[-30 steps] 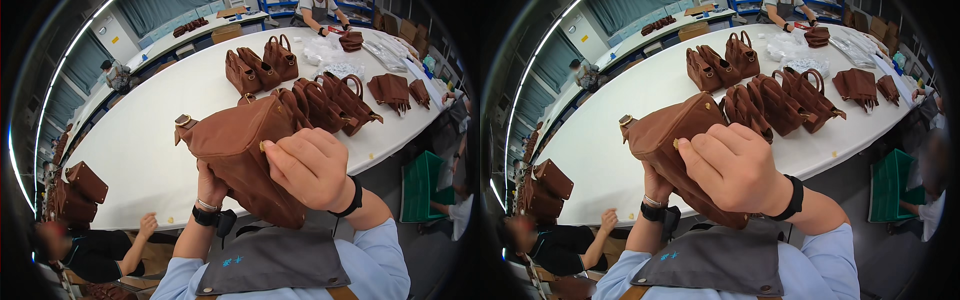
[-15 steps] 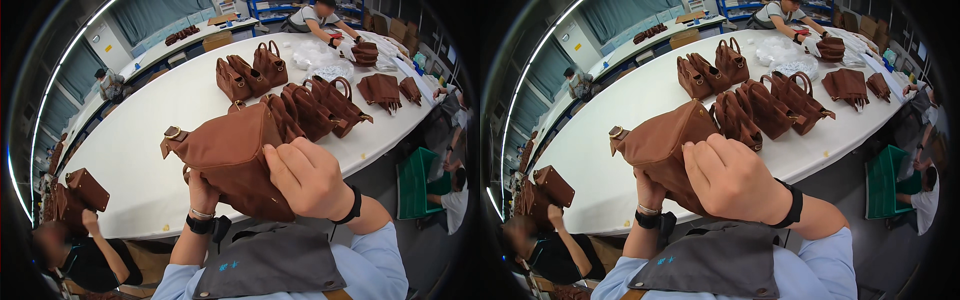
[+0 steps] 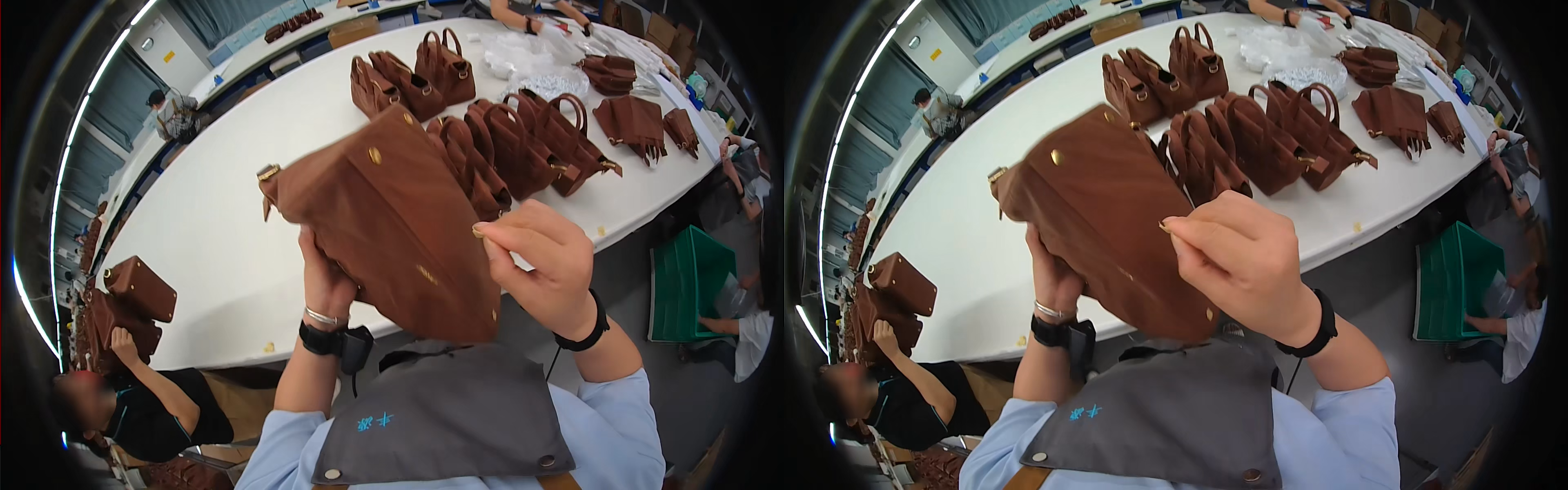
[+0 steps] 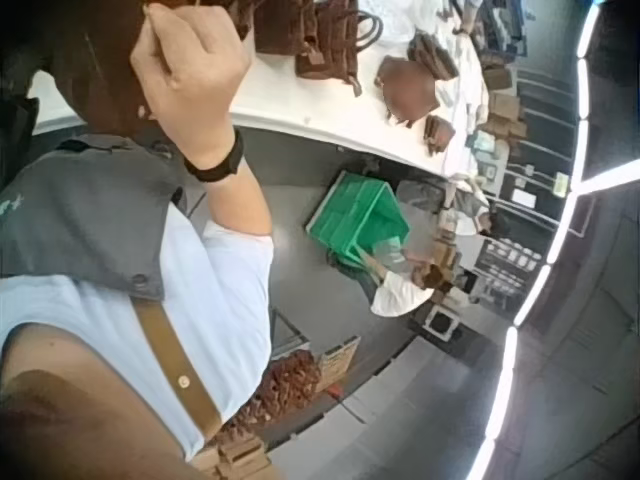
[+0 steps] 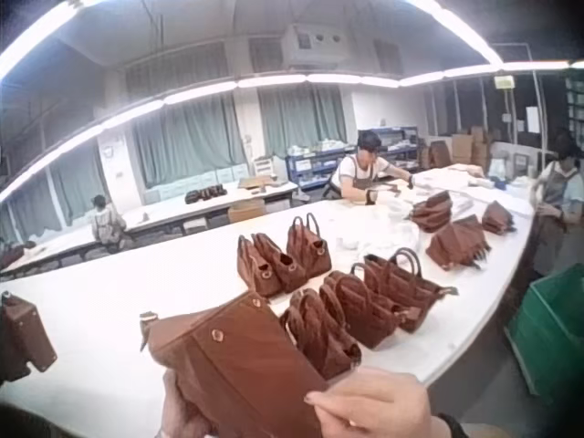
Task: The person inspects brown handbags on a white table, checking the metal feet and zippers. They then stuff white paper into a handbag to shape it, adjust the handles, and attach a small tag to the zipper pull. The person repeats this process with multiple handbags.
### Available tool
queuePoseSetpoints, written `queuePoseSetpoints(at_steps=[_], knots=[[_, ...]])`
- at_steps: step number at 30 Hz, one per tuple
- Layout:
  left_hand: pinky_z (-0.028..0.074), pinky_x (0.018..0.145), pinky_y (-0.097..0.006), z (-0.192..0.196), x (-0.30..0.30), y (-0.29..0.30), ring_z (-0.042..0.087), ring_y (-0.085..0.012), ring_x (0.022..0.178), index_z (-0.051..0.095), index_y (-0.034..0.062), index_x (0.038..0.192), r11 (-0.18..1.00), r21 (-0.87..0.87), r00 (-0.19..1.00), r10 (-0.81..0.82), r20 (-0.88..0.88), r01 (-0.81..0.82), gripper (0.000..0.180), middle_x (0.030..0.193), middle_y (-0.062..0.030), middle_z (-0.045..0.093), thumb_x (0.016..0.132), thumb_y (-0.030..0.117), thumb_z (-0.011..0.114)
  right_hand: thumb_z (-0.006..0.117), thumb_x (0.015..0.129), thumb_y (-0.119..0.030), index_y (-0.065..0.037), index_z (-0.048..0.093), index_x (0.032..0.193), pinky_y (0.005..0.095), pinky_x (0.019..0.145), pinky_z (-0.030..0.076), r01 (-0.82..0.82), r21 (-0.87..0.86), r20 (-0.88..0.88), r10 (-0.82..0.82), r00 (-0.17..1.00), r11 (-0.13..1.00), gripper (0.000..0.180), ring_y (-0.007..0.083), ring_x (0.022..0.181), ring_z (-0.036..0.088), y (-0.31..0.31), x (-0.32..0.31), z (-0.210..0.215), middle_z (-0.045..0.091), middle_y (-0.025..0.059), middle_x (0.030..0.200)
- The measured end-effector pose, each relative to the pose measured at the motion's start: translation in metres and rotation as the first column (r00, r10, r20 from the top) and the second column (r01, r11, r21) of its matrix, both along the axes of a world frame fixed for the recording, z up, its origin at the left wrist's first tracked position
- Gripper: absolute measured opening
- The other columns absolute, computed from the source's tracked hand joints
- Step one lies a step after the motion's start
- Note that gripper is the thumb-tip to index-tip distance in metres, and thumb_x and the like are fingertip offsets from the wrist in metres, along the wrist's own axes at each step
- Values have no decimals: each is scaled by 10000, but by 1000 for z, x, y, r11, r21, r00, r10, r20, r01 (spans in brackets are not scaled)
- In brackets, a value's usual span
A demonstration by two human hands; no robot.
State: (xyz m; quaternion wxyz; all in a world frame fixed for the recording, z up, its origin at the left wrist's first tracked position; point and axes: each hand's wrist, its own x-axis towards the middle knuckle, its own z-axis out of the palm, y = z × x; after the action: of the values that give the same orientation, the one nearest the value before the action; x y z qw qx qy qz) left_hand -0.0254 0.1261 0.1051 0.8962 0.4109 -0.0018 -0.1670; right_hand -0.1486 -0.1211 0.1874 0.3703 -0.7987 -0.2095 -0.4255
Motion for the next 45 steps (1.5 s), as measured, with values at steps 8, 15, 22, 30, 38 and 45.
queuePoseSetpoints(at_steps=[8,15,22,30,38,45], knots=[[373,1102,-457,-2,5,0,429,-277,1326,429,150,1417,992,-91,994,82,-75,-88,712,1447,-55,466,896,612,575,732,639,106,6,676,862,296,485,432,197,-91,67,-192,979,976,250,208,580,562,-9,-11,-39,606,69,721],[381,1099,-450,-5,12,6,440,-274,1316,434,148,1408,980,-183,990,63,-124,-85,701,1451,-55,464,890,592,597,728,683,56,-1,667,831,309,526,465,250,-140,-17,-255,967,958,170,216,614,577,-21,0,-57,604,56,719],[382,1099,-457,-3,14,5,440,-272,1315,440,149,1403,977,-181,992,95,-85,-110,681,1446,-54,467,898,578,596,733,726,14,0,671,866,324,561,495,148,-243,-95,-176,980,959,154,222,674,594,-25,7,-61,605,60,755],[384,1103,-454,-3,9,6,429,-265,1323,417,146,1420,967,-232,994,99,-41,-106,660,1457,-32,453,931,565,557,676,780,-16,52,649,978,316,584,510,63,-415,-249,-179,952,908,212,218,754,598,-29,-3,-58,579,84,805],[400,1089,-459,-13,7,15,446,-274,1308,409,139,1427,957,-268,992,126,22,-115,609,1451,-55,464,970,530,506,668,756,3,61,650,962,301,538,481,178,-494,-152,-286,946,851,215,220,691,570,-24,-11,-50,540,82,745],[458,1003,-445,-61,9,58,505,-279,1237,442,72,1378,864,-387,946,-312,90,322,523,1406,-108,496,1018,451,430,600,936,-65,22,697,912,254,577,497,131,882,-396,563,725,452,132,91,637,590,-48,-8,-50,675,60,780]])
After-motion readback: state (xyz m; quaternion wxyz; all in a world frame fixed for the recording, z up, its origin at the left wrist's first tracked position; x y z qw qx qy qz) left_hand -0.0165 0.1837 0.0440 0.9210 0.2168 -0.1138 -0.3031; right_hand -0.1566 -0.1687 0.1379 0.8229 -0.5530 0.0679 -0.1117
